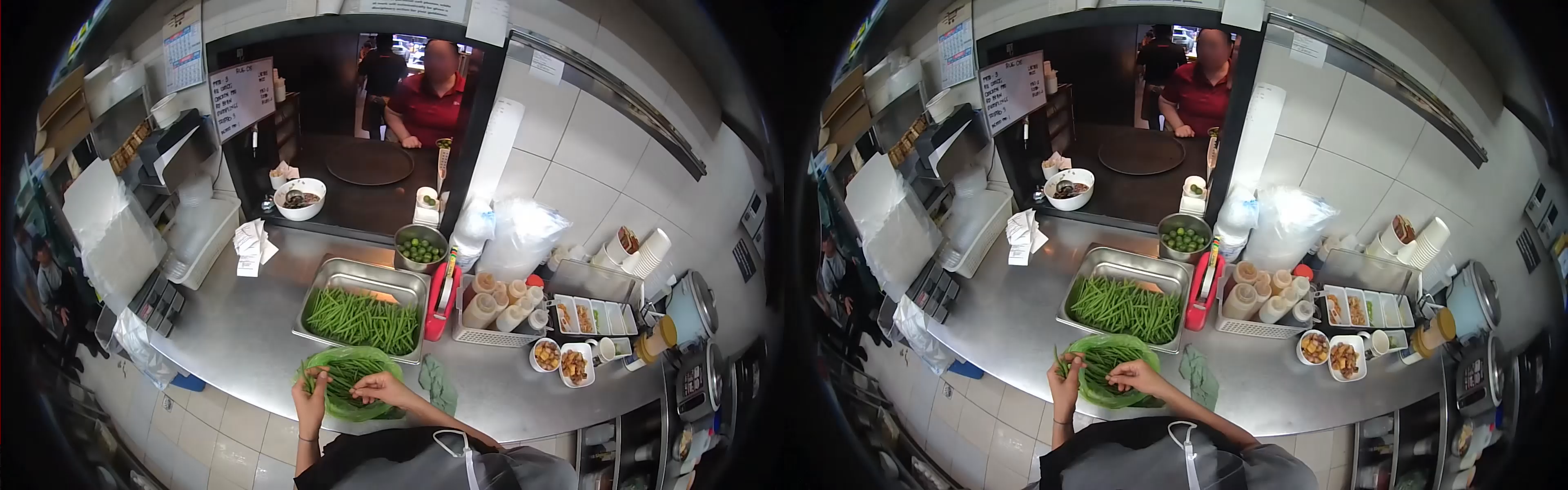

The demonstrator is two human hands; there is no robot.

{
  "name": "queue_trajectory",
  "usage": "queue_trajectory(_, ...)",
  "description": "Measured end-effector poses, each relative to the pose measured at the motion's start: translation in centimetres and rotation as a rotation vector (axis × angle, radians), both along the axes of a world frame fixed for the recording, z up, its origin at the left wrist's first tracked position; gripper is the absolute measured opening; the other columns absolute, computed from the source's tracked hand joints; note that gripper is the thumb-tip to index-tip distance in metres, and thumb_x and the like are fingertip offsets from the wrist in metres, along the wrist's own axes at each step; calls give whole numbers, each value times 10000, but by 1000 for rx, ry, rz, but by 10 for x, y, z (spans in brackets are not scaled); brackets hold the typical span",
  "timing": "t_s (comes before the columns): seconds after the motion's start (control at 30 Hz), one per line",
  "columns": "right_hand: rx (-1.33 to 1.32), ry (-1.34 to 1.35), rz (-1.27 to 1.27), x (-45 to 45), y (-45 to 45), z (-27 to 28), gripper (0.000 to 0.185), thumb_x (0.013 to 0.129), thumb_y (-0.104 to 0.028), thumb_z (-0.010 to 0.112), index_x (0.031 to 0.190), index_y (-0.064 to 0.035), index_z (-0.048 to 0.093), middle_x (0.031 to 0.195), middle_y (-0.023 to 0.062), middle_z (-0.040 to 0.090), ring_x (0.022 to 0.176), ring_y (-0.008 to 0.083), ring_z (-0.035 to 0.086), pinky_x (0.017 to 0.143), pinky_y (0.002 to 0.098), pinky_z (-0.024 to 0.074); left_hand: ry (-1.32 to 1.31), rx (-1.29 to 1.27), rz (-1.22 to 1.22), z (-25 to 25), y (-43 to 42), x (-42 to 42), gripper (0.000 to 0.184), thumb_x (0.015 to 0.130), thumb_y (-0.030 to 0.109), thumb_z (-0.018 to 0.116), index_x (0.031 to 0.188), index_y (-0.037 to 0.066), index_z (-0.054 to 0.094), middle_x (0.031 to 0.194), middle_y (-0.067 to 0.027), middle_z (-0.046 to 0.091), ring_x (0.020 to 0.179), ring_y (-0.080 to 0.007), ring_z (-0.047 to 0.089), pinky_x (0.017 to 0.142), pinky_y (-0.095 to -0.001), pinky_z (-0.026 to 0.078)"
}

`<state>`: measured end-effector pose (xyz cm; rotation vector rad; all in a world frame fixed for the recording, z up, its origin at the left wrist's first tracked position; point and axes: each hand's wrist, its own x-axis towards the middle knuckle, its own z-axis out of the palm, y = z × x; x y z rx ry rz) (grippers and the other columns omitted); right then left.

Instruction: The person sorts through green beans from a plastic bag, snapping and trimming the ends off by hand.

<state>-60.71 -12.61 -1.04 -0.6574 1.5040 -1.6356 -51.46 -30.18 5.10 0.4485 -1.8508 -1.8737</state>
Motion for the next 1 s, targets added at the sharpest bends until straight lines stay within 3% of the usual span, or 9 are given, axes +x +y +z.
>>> queue_trajectory(0.1,3,3,-2,-1,5,-2,201,902,-142,610,1058,-18,639,857,4,662,690,64,594,593,206,459,-135,90,-18,15,-1,3,101,907,77,573,939,4,635,757,-12,643,614,-51,496,557,-209,393)
queue_trajectory(0.3,-42,119,-90,0,12,27,216,884,-98,630,1080,-7,625,899,16,637,715,69,596,612,206,460,-84,14,-98,11,-1,2,121,914,100,572,955,7,639,753,-3,643,619,-35,479,569,-197,372)
queue_trajectory(0.5,15,209,-134,3,12,22,111,894,-89,610,963,-3,621,840,28,628,701,83,606,616,214,484,8,-82,-123,-5,-3,2,211,897,131,598,1073,15,614,916,-101,681,852,-148,652,734,-269,481)
queue_trajectory(0.57,110,396,-189,5,14,42,97,897,-93,600,911,3,598,830,39,617,718,102,612,620,225,490,-38,-273,162,2,1,5,295,870,126,619,1158,73,579,990,-121,652,868,-226,659,726,-296,502)
queue_trajectory(0.6,148,614,-221,7,13,59,83,875,-70,602,899,9,589,832,81,614,723,184,628,632,276,492,-37,-266,220,10,1,10,295,870,126,619,1158,73,579,990,-121,652,868,-226,659,726,-296,502)
queue_trajectory(0.67,190,856,-172,3,11,85,78,856,-52,603,891,17,590,819,104,601,716,215,621,629,296,483,11,-669,187,30,3,19,409,836,99,638,1231,136,540,921,-77,596,803,-229,626,664,-323,500)
queue_trajectory(0.7,242,1083,-175,4,10,97,77,838,-35,604,883,25,591,806,127,589,709,246,615,627,316,474,4,-661,222,33,5,22,409,836,99,638,1231,136,540,921,-77,596,803,-229,626,664,-323,500)
queue_trajectory(0.8,177,1199,-87,12,-10,142,75,805,-29,608,876,-8,600,848,132,593,771,330,585,690,388,462,-59,-830,-120,41,12,34,470,723,92,666,1178,131,552,936,-66,516,754,-295,609,595,-392,502)
queue_trajectory(1.0,42,1167,52,38,-81,152,63,800,-42,627,856,-19,609,836,118,592,769,309,589,690,378,461,-205,-891,57,31,-35,81,336,714,84,649,1041,105,577,914,-60,514,685,-291,610,553,-409,493)
